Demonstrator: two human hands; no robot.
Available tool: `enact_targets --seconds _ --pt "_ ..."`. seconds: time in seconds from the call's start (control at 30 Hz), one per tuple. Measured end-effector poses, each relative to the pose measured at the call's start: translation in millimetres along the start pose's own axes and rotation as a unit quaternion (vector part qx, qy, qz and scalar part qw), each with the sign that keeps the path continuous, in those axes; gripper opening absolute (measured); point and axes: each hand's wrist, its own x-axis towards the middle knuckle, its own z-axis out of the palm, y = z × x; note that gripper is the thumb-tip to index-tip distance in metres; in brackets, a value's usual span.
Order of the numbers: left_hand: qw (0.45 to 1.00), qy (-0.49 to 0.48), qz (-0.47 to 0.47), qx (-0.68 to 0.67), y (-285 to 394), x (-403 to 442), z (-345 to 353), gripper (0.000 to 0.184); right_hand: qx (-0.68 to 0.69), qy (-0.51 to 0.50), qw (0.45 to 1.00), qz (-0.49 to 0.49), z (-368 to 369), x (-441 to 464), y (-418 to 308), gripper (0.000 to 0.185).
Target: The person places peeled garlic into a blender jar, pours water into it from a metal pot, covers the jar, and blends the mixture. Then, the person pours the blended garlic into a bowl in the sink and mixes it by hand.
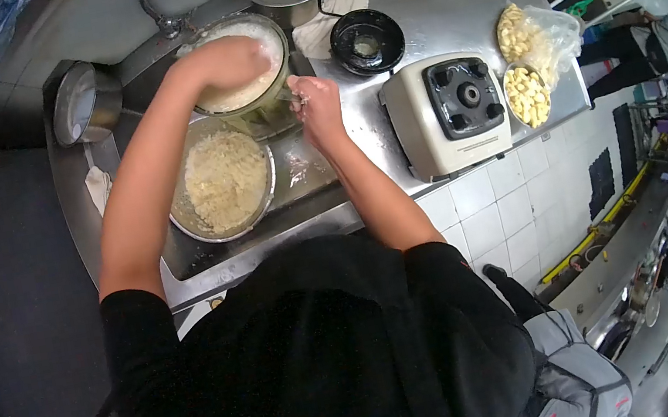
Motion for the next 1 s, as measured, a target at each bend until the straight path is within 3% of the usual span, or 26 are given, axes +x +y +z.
enact_targets --seconds 0.13,0.2,0.53,0.63,0.7,0.83,1.0 --pt "0.999 -0.028 0.011 -0.013 1 8 5 0.051 0.019 0.016 1.0 -0.005 0 -11 -2 0.027" --pt "0.997 -0.066 -0.035 -0.003 8 10 7 0.054 0.017 0.028 0.999 -0.002 1 -17 -3 0.026" --pt "0.994 -0.093 -0.039 -0.036 14 1 15 0.049 0.011 0.035 0.999 -0.017 -6 -29 7 0.021" --pt "0.996 -0.071 0.033 0.041 5 5 13 0.046 -0.002 0.009 1.0 -0.004 -8 -29 3 0.021" --pt "0.997 -0.059 -0.033 0.042 12 -2 -2 0.045 -0.016 0.0 1.0 -0.01 -11 -26 2 0.021" --pt "0.996 -0.036 -0.038 0.066 24 -5 -5 0.046 -0.008 -0.009 1.0 -0.006 -12 -26 -6 0.022" --pt "0.996 -0.075 -0.054 -0.008 22 12 8 0.049 0.025 0.009 1.0 -0.01 -10 -26 -6 0.019"
